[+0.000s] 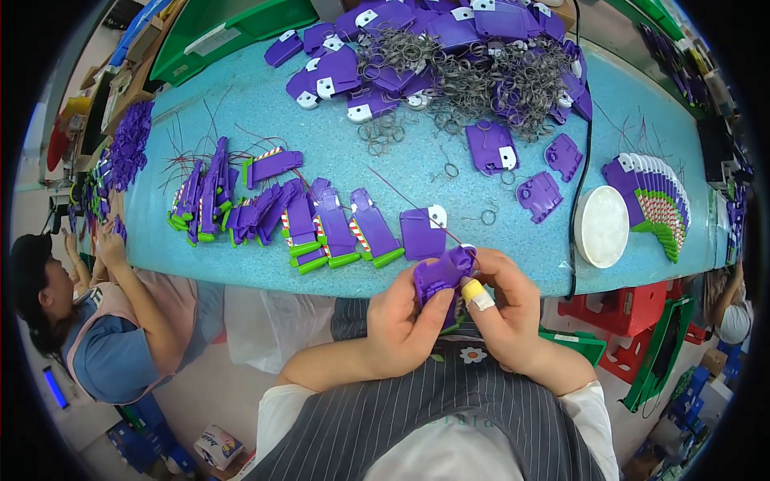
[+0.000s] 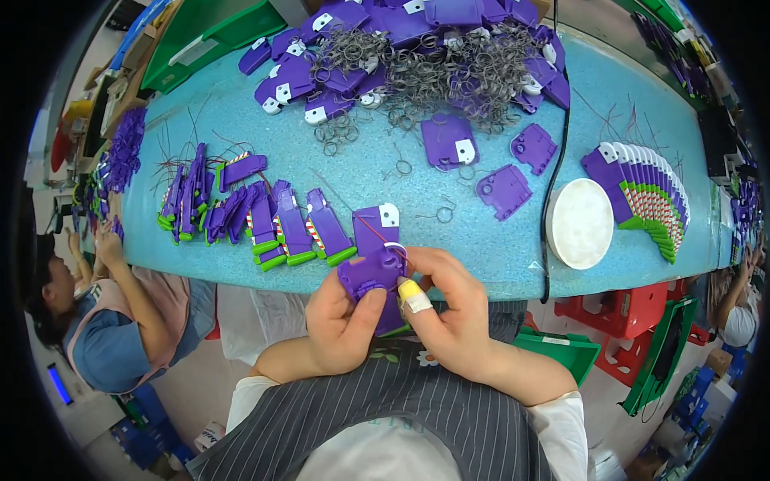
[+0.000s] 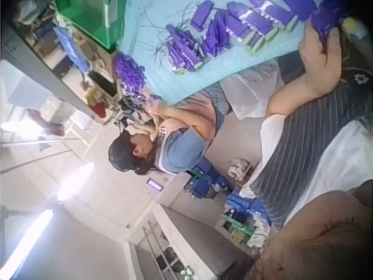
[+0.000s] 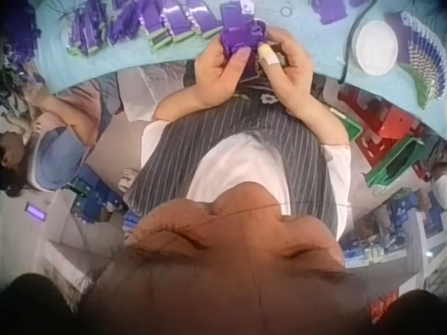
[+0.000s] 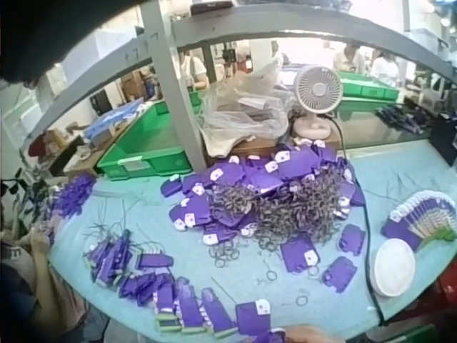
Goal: The person assembles small purple and green plastic components by hand at a factory workstation, joining them with adhesive from a bowl and attaching metal loops.
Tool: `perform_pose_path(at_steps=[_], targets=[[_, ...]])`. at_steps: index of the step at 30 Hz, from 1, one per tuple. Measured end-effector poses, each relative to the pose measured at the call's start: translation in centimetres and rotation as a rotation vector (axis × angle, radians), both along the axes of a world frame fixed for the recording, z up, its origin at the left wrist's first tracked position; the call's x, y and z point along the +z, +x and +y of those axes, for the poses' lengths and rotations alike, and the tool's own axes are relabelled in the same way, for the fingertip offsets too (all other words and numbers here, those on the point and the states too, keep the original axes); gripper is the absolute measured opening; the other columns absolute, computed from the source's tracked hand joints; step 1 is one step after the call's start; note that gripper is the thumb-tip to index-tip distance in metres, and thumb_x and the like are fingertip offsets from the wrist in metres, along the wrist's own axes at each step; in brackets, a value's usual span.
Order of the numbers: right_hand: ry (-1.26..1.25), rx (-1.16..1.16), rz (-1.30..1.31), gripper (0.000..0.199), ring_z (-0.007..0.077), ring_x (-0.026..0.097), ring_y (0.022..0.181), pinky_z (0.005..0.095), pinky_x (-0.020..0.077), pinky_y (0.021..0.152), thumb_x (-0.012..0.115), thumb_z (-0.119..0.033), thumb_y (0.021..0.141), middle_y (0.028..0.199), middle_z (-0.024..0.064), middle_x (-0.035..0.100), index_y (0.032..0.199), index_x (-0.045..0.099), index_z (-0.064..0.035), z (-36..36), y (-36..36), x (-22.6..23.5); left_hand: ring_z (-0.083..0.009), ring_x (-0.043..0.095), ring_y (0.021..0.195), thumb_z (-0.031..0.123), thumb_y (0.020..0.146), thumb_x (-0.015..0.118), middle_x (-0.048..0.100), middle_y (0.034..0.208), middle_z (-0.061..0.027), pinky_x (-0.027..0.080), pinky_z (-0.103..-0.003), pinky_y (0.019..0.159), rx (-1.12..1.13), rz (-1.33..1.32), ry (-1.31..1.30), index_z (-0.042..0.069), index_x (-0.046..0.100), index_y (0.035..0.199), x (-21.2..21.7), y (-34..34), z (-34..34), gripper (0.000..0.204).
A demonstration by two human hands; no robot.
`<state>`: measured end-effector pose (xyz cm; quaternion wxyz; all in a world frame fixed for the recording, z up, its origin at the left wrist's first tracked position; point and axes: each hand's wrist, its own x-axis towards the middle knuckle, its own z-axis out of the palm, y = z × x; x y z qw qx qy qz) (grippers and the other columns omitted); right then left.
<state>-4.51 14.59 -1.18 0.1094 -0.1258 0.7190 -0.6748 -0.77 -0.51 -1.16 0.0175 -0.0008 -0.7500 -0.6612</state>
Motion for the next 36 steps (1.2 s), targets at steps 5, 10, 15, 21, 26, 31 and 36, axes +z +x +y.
perform_pose_path(at_steps=[5, 10, 15, 21, 26, 31, 36], targets=[[0.196, 0.027, 0.219, 0.029, 0.0300, 0.060, 0.082, 0.0351, 0.0478, 0.069, 0.059, -0.001, 0.076, 0.099, 0.0186, 0.059, 0.105, 0.055, 0.0053, 0.0, -0.8, 1.1, -0.0105, 0.050, 0.103, 0.003, 0.093, 0.044, 0.052, 0.114, -0.0079, 0.040, -0.025, 0.089, -0.085, -0.079, 0.541, -0.004, 0.036, 0.125, -0.3, -0.2, 0.7, 0.033], [0.361, -0.041, 0.399, 0.030, 0.0348, 0.059, 0.076, 0.0396, 0.0481, 0.069, 0.059, 0.000, 0.069, 0.092, 0.0187, 0.060, 0.099, 0.056, 0.0057, 0.3, -1.1, 1.6, -0.0114, 0.053, 0.100, 0.004, 0.093, 0.045, 0.055, 0.110, -0.0095, 0.043, -0.025, 0.085, -0.068, -0.046, 0.479, -0.004, 0.037, 0.123, -0.6, -0.2, 1.3, 0.032], [0.394, 0.218, 0.217, 0.018, 0.0323, 0.058, 0.062, 0.0363, 0.0476, 0.057, 0.059, -0.005, 0.072, 0.074, 0.0158, 0.060, 0.088, 0.060, 0.0028, 2.1, -2.4, 4.0, -0.0124, 0.060, 0.084, 0.005, 0.092, 0.046, 0.062, 0.098, -0.0112, 0.049, -0.026, 0.073, -0.193, 0.008, 0.228, -0.006, 0.039, 0.121, -0.9, 0.3, 0.3, 0.031], [0.334, 0.333, -0.020, 0.010, 0.0300, 0.056, 0.056, 0.0334, 0.0455, 0.053, 0.060, -0.004, 0.075, 0.064, 0.0149, 0.058, 0.083, 0.063, 0.0016, 3.3, -3.2, 3.6, -0.0185, 0.062, 0.092, 0.002, 0.093, 0.043, 0.059, 0.108, -0.0153, 0.049, -0.029, 0.079, -0.467, -0.318, 0.306, -0.004, 0.038, 0.122, 0.6, 0.1, -2.4, 0.031], [0.751, 0.075, 0.399, 0.032, 0.0269, 0.056, 0.064, 0.0334, 0.0443, 0.058, 0.061, 0.000, 0.073, 0.076, 0.0113, 0.055, 0.104, 0.062, -0.0038, 3.2, -6.0, 2.3, -0.0230, 0.060, 0.101, 0.006, 0.094, 0.041, 0.056, 0.115, -0.0186, 0.048, -0.034, 0.086, -0.296, -0.505, 0.768, 0.000, 0.034, 0.125, 2.4, 0.8, -2.9, 0.032], [1.087, 0.033, 0.580, 0.025, 0.0293, 0.056, 0.070, 0.0370, 0.0457, 0.059, 0.063, 0.000, 0.068, 0.081, 0.0093, 0.053, 0.093, 0.061, -0.0037, 3.2, -5.0, -0.2, -0.0262, 0.057, 0.106, 0.006, 0.095, 0.040, 0.051, 0.121, -0.0202, 0.046, -0.037, 0.091, -0.346, -0.382, 0.773, 0.001, 0.031, 0.126, 1.7, 0.5, -2.5, 0.032], [0.659, -0.038, 0.318, 0.017, 0.0301, 0.058, 0.073, 0.0370, 0.0465, 0.060, 0.065, 0.000, 0.067, 0.089, 0.0126, 0.055, 0.082, 0.058, -0.0016, 5.9, -2.7, 3.3, -0.0308, 0.053, 0.112, -0.005, 0.088, 0.045, 0.057, 0.111, -0.0219, 0.046, -0.037, 0.090, -0.410, -0.044, 0.434, -0.004, 0.040, 0.116, 0.2, -0.1, -1.0, 0.029]])
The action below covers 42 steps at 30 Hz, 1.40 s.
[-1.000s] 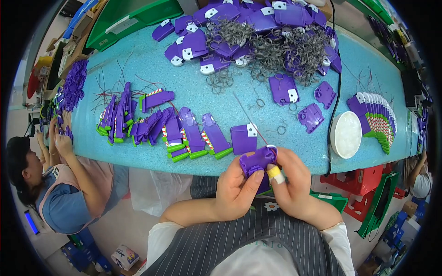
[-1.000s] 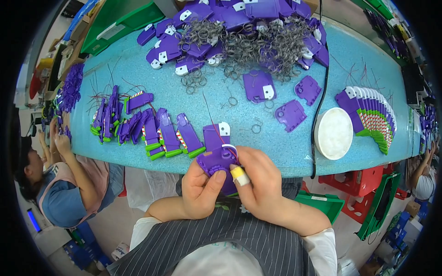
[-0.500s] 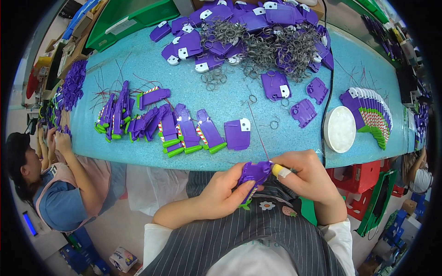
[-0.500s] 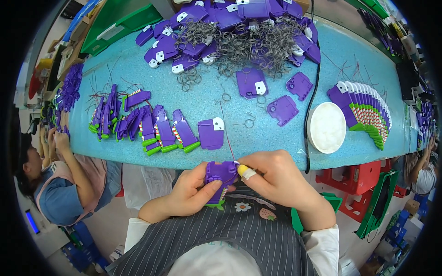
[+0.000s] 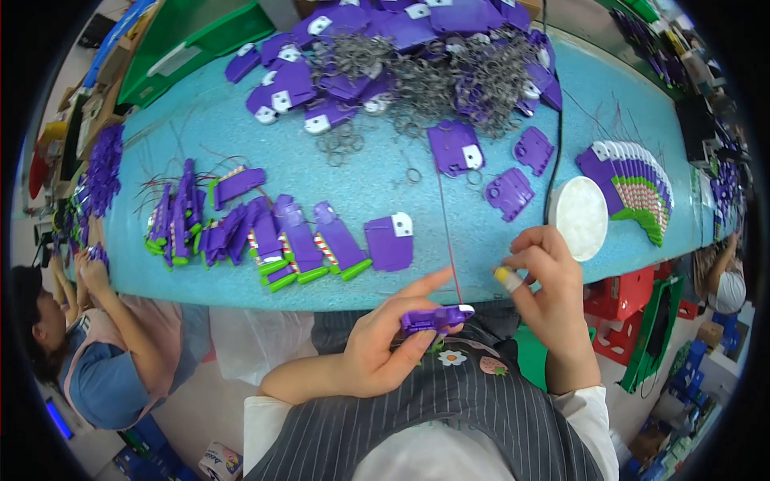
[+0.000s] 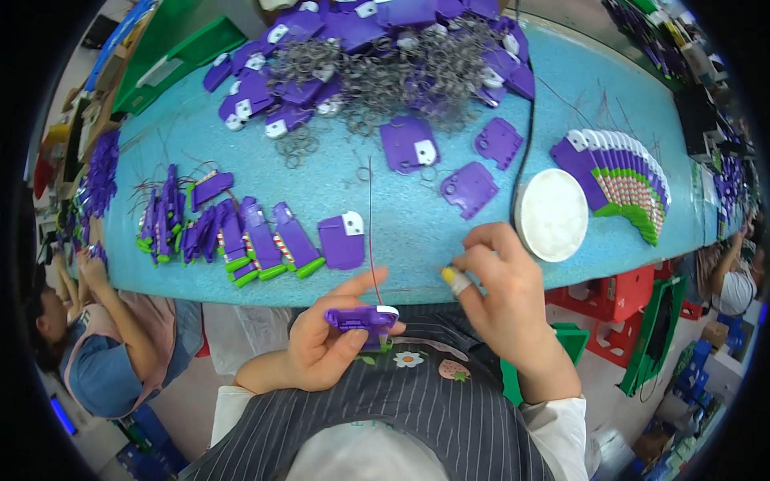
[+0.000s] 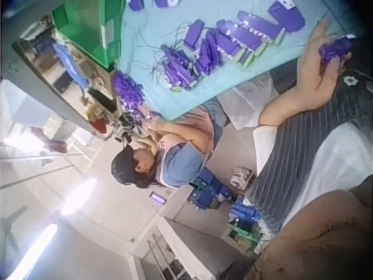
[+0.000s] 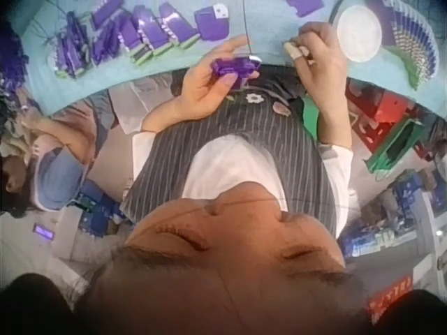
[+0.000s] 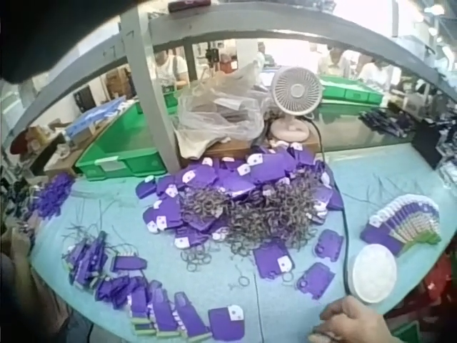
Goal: The person assembles small purple and green plastic components by hand at a factory workstation, joining them with adhesive from a bowl and attaching metal loops.
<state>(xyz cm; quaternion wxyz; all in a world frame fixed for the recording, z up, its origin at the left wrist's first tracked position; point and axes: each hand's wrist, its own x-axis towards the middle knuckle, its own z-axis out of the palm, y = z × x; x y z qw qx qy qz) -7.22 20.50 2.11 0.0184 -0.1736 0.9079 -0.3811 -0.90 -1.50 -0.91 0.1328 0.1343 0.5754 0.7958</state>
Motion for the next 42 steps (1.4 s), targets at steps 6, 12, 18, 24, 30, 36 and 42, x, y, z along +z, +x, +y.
perform_pose_path(at_steps=[6, 12, 18, 24, 30, 36, 42], targets=[[0.219, 0.237, -0.079, 0.023, 0.0309, 0.059, 0.074, 0.0361, 0.0471, 0.061, 0.064, 0.002, 0.068, 0.093, 0.0144, 0.057, 0.087, 0.052, -0.0002, -0.1, 1.4, 1.2, -0.0233, 0.065, 0.088, -0.005, 0.085, 0.052, 0.060, 0.102, -0.0214, 0.051, -0.029, 0.069, -0.020, 0.389, -0.480, -0.005, 0.048, 0.112, 0.6, -3.1, 2.4, 0.028], [-0.338, 0.170, -0.260, 0.014, 0.0220, 0.059, 0.069, 0.0298, 0.0465, 0.060, 0.062, 0.002, 0.076, 0.087, 0.0127, 0.060, 0.087, 0.054, 0.0006, 2.1, 2.3, 0.1, -0.0185, 0.060, 0.098, 0.004, 0.094, 0.043, 0.057, 0.110, -0.0143, 0.049, -0.030, 0.084, -0.021, -0.387, 0.254, -0.004, 0.039, 0.120, -0.6, -2.7, 3.2, 0.028], [-0.477, -0.031, -0.341, 0.013, 0.0173, 0.060, 0.070, 0.0281, 0.0474, 0.060, 0.058, 0.003, 0.077, 0.096, 0.0157, 0.061, 0.090, 0.054, 0.0009, 2.0, 3.8, -1.0, -0.0261, 0.059, 0.101, 0.005, 0.095, 0.039, 0.056, 0.111, -0.0195, 0.049, -0.036, 0.089, 0.039, -0.225, 0.128, -0.003, 0.034, 0.122, -0.8, -1.1, 4.6, 0.029], [-0.105, -0.013, 0.137, 0.018, 0.0248, 0.052, 0.088, 0.0313, 0.0448, 0.068, 0.062, 0.002, 0.066, 0.104, 0.0167, 0.050, 0.083, 0.057, -0.0026, 4.0, 3.4, 1.1, -0.0247, 0.056, 0.108, -0.001, 0.093, 0.039, 0.052, 0.118, -0.0202, 0.045, -0.035, 0.093, -0.008, -0.236, 0.139, -0.006, 0.032, 0.122, 0.0, -1.2, 4.4, 0.030], [0.143, -0.526, 0.330, 0.012, 0.0172, 0.045, 0.072, 0.0244, 0.0350, 0.058, 0.057, 0.002, 0.069, 0.087, 0.0098, 0.046, 0.081, 0.057, -0.0002, 9.5, 0.7, 0.9, -0.0257, 0.055, 0.109, 0.000, 0.093, 0.040, 0.051, 0.119, -0.0197, 0.045, -0.035, 0.093, -0.196, -0.232, 0.257, -0.003, 0.033, 0.122, -0.4, -1.6, 3.5, 0.030], [-0.017, -0.486, 0.230, 0.012, 0.0155, 0.046, 0.077, 0.0237, 0.0354, 0.062, 0.055, 0.004, 0.071, 0.092, 0.0093, 0.047, 0.083, 0.056, 0.0000, 8.6, 0.2, 0.5, -0.0246, 0.055, 0.109, -0.001, 0.093, 0.038, 0.050, 0.120, -0.0176, 0.044, -0.035, 0.093, -0.268, -0.428, 0.246, -0.004, 0.033, 0.123, 0.4, -1.9, 2.7, 0.030], [-0.765, -0.349, -0.004, 0.018, 0.0145, 0.045, 0.085, 0.0246, 0.0348, 0.077, 0.050, 0.000, 0.066, 0.097, 0.0106, 0.047, 0.084, 0.053, -0.0003, 6.5, 1.6, 1.4, -0.0233, 0.054, 0.110, -0.001, 0.093, 0.037, 0.049, 0.122, -0.0165, 0.043, -0.033, 0.094, -0.207, -0.481, 0.228, -0.004, 0.032, 0.127, 1.6, -2.0, 3.4, 0.034]])
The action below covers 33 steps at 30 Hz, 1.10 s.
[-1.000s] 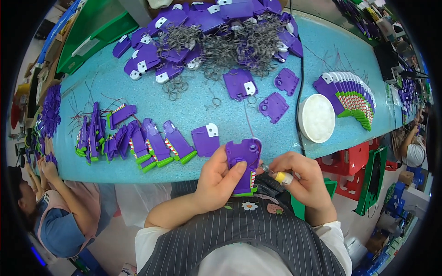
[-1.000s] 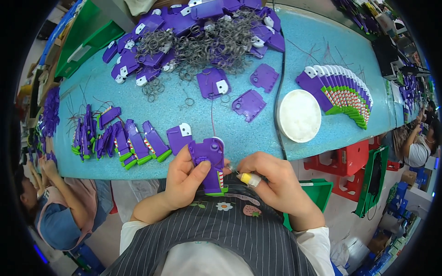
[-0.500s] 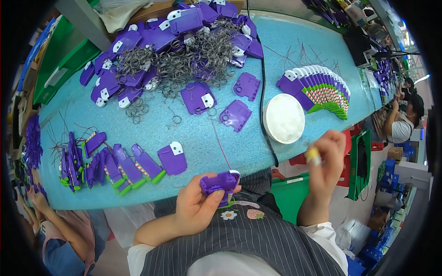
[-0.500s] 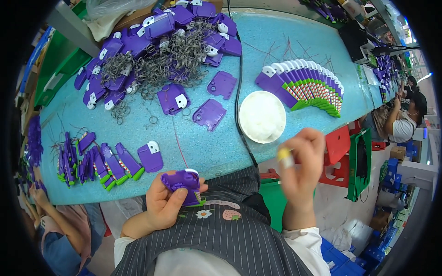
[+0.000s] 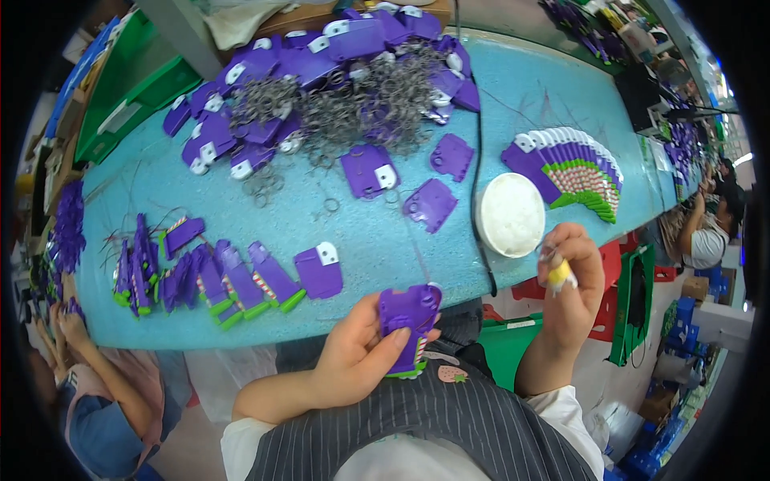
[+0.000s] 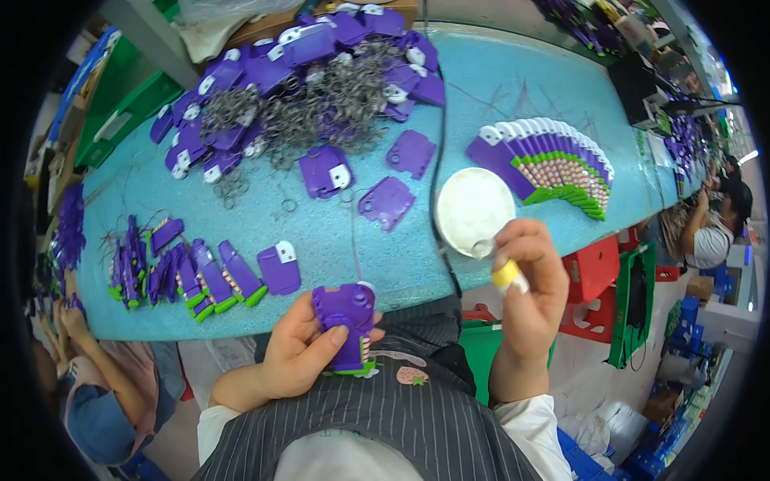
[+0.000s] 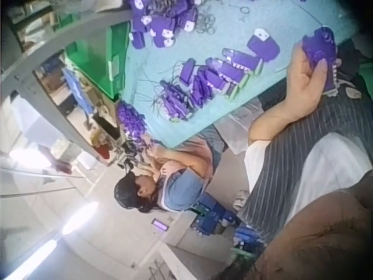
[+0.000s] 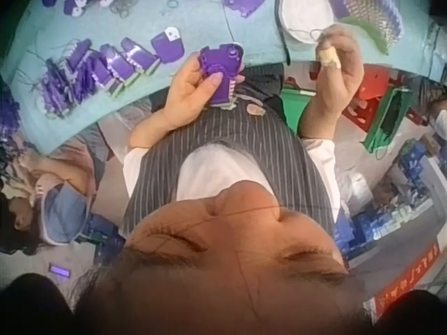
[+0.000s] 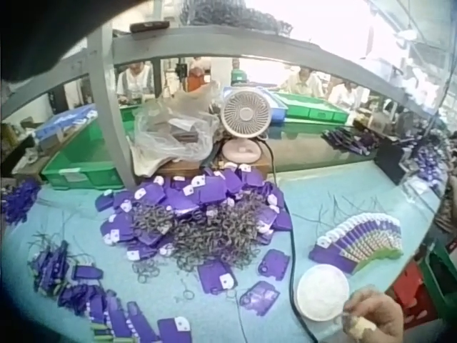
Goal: The person assembles small purple and green plastic components by hand at a factory workstation, joining them with adhesive from a bowl and attaching metal loops.
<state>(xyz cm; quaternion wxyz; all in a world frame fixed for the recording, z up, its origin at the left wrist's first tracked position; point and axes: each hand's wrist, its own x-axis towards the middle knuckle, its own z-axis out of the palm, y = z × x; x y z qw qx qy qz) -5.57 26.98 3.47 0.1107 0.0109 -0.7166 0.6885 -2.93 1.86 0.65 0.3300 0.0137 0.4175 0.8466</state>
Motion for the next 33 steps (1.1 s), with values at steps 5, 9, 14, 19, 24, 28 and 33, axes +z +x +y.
perform_pose_path(at_steps=[5, 9, 14, 19, 24, 28, 33], targets=[[-0.112, 0.216, -0.070, 0.018, 0.0164, 0.047, 0.089, 0.0276, 0.0360, 0.081, 0.051, -0.005, 0.070, 0.105, 0.0149, 0.048, 0.088, 0.053, -0.0021, -4.6, 1.5, -0.4, -0.0203, 0.055, 0.108, -0.001, 0.093, 0.039, 0.051, 0.120, -0.0149, 0.043, -0.032, 0.093, 0.056, 0.076, 0.012, -0.004, 0.033, 0.127, 0.6, 0.0, 1.1, 0.034], [0.196, -0.098, 0.212, 0.016, 0.0198, 0.048, 0.094, 0.0288, 0.0372, 0.080, 0.049, -0.005, 0.072, 0.105, 0.0151, 0.049, 0.087, 0.052, -0.0005, -1.8, 0.0, -0.7, -0.0195, 0.055, 0.107, -0.001, 0.093, 0.039, 0.051, 0.119, -0.0142, 0.044, -0.031, 0.092, 0.087, 0.102, -0.009, -0.004, 0.034, 0.126, 0.6, 0.6, 0.4, 0.033], [1.065, -0.174, 0.207, 0.011, 0.0294, 0.052, 0.090, 0.0337, 0.0398, 0.078, 0.056, 0.002, 0.071, 0.097, 0.0158, 0.054, 0.082, 0.054, 0.0012, 1.8, -2.5, -1.4, -0.0201, 0.055, 0.108, -0.002, 0.093, 0.038, 0.051, 0.120, -0.0142, 0.044, -0.032, 0.093, 0.097, 0.032, -0.024, -0.005, 0.035, 0.125, -0.4, 0.7, -0.5, 0.033], [0.799, -0.345, 0.088, 0.013, 0.0169, 0.049, 0.084, 0.0256, 0.0397, 0.073, 0.053, 0.004, 0.070, 0.099, 0.0119, 0.053, 0.082, 0.054, 0.0010, 0.5, -0.8, 0.4, -0.0203, 0.055, 0.108, -0.001, 0.093, 0.039, 0.051, 0.120, -0.0144, 0.044, -0.032, 0.093, 0.041, 0.049, -0.034, -0.005, 0.035, 0.124, -1.0, 0.4, -0.5, 0.032], [0.176, 0.062, 0.055, 0.019, 0.0152, 0.047, 0.086, 0.0256, 0.0385, 0.079, 0.048, 0.001, 0.068, 0.106, 0.0149, 0.049, 0.085, 0.054, -0.0004, -2.7, 0.7, 0.9, -0.0203, 0.055, 0.108, -0.001, 0.093, 0.038, 0.051, 0.120, -0.0150, 0.044, -0.031, 0.092, 0.059, 0.058, -0.004, -0.005, 0.032, 0.126, 0.0, 0.0, -0.1, 0.034], [-0.125, 0.343, -0.058, 0.021, 0.0184, 0.049, 0.094, 0.0304, 0.0376, 0.087, 0.048, 0.000, 0.070, 0.108, 0.0166, 0.049, 0.090, 0.052, -0.0009, -5.4, 1.1, -0.9, -0.0195, 0.054, 0.108, -0.001, 0.093, 0.038, 0.051, 0.121, -0.0144, 0.044, -0.031, 0.092, 0.106, 0.100, 0.033, -0.005, 0.031, 0.128, 0.7, 0.1, 0.4, 0.036], [-0.228, 0.492, -0.215, 0.015, 0.0195, 0.051, 0.099, 0.0336, 0.0395, 0.088, 0.048, -0.003, 0.081, 0.110, 0.0175, 0.051, 0.095, 0.050, -0.0002, -5.9, 1.3, -1.6, -0.0213, 0.054, 0.109, 0.001, 0.093, 0.037, 0.048, 0.124, -0.0163, 0.046, -0.032, 0.092, 0.110, 0.141, -0.033, -0.003, 0.031, 0.129, 0.7, 0.5, -0.1, 0.036]])
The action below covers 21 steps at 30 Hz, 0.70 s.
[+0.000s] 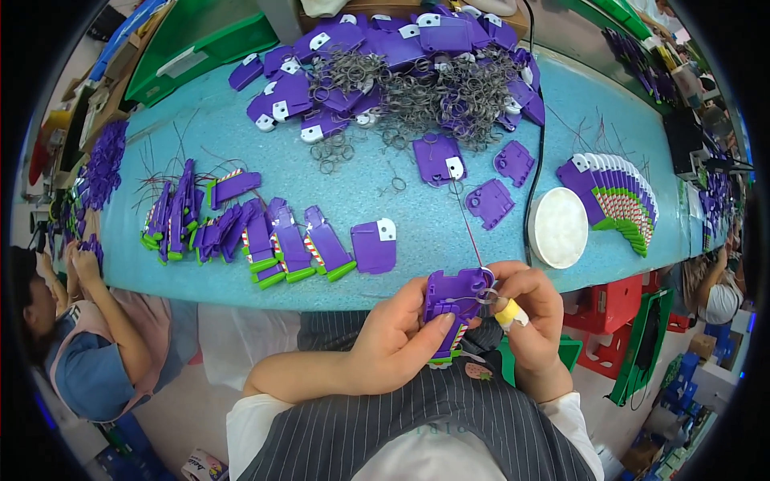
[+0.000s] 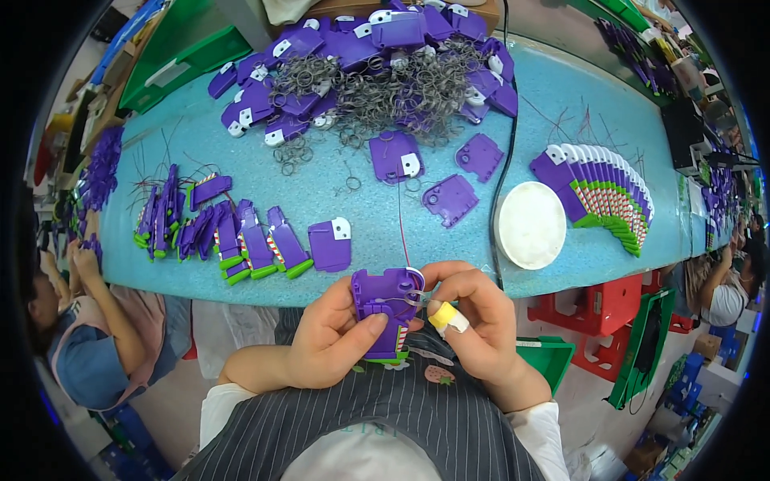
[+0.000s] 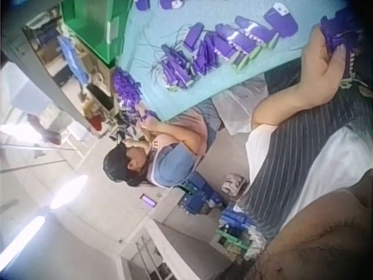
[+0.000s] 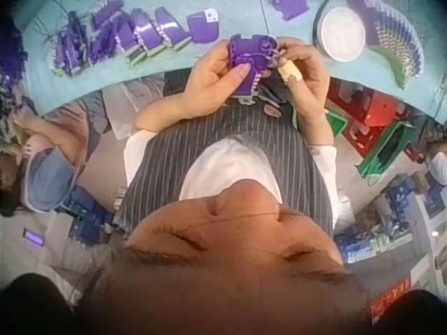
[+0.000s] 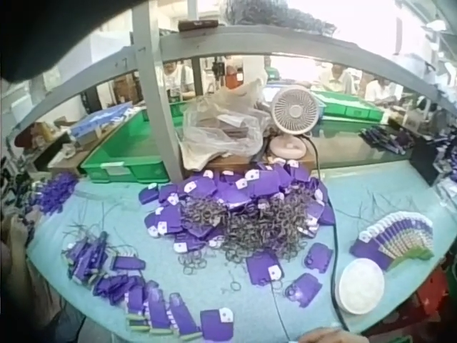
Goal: The person assembles small purple and green plastic components by hand at a factory workstation, joining them with adhesive from a bowl and attaching metal loops.
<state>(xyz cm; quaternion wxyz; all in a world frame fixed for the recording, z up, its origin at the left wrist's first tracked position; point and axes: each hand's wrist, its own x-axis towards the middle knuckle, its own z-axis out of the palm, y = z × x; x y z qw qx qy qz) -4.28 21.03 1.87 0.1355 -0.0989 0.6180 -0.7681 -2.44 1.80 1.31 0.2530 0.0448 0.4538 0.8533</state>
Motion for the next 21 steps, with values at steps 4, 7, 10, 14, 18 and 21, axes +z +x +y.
perform_pose_path(at_steps=[4, 7, 10, 14, 18, 21], targets=[[-0.113, 0.070, -0.123, 0.013, 0.0171, 0.053, 0.093, 0.0303, 0.0414, 0.085, 0.050, -0.003, 0.082, 0.107, 0.0157, 0.053, 0.095, 0.049, -0.0002, 0.5, 0.1, 0.0, -0.0199, 0.054, 0.109, 0.000, 0.093, 0.037, 0.046, 0.127, -0.0166, 0.045, -0.031, 0.092, -0.048, 0.045, -0.024, -0.004, 0.032, 0.128, -0.7, 0.3, -0.1, 0.036], [-0.036, 0.067, -0.065, 0.013, 0.0138, 0.054, 0.087, 0.0267, 0.0423, 0.081, 0.053, -0.002, 0.083, 0.102, 0.0124, 0.054, 0.094, 0.048, -0.0005, 1.0, 0.3, -0.1, -0.0194, 0.056, 0.106, 0.000, 0.093, 0.038, 0.049, 0.125, -0.0164, 0.045, -0.030, 0.092, -0.141, 0.065, -0.112, -0.004, 0.033, 0.127, -0.7, 0.2, -0.3, 0.035], [0.004, 0.028, -0.295, 0.015, 0.0091, 0.052, 0.081, 0.0231, 0.0422, 0.074, 0.059, -0.002, 0.081, 0.089, 0.0062, 0.055, 0.091, 0.047, -0.0009, 0.5, -0.4, 1.9, -0.0161, 0.059, 0.093, 0.001, 0.091, 0.042, 0.057, 0.108, -0.0131, 0.046, -0.028, 0.080, -0.171, 0.160, -0.206, -0.003, 0.039, 0.123, -0.9, 0.2, -0.9, 0.032], [0.292, 0.443, -0.329, 0.022, 0.0118, 0.058, 0.072, 0.0226, 0.0443, 0.064, 0.066, -0.006, 0.077, 0.084, 0.0101, 0.058, 0.089, 0.051, 0.0043, 1.7, -3.1, 4.0, -0.0174, 0.063, 0.082, 0.001, 0.088, 0.047, 0.064, 0.094, -0.0111, 0.048, -0.028, 0.071, -0.380, 0.302, -0.402, -0.002, 0.044, 0.116, -0.6, -0.2, -2.5, 0.028], [-0.272, 0.843, -0.696, 0.026, 0.0150, 0.058, 0.074, 0.0244, 0.0447, 0.062, 0.068, -0.009, 0.078, 0.082, 0.0105, 0.058, 0.092, 0.052, 0.0069, 0.2, -4.6, 0.8, -0.0239, 0.063, 0.093, 0.000, 0.089, 0.045, 0.062, 0.101, -0.0159, 0.048, -0.034, 0.080, -0.448, 0.354, -0.105, 0.000, 0.041, 0.116, -0.7, 0.5, -4.2, 0.027], [-0.380, 0.590, -0.424, 0.034, 0.0220, 0.060, 0.075, 0.0296, 0.0469, 0.064, 0.071, -0.013, 0.076, 0.085, 0.0128, 0.056, 0.098, 0.053, 0.0042, -2.7, -5.6, -2.3, -0.0309, 0.059, 0.104, 0.001, 0.092, 0.041, 0.056, 0.114, -0.0220, 0.046, -0.041, 0.089, -0.103, 0.104, 0.352, 0.001, 0.032, 0.123, -1.1, 3.1, -5.2, 0.032]])
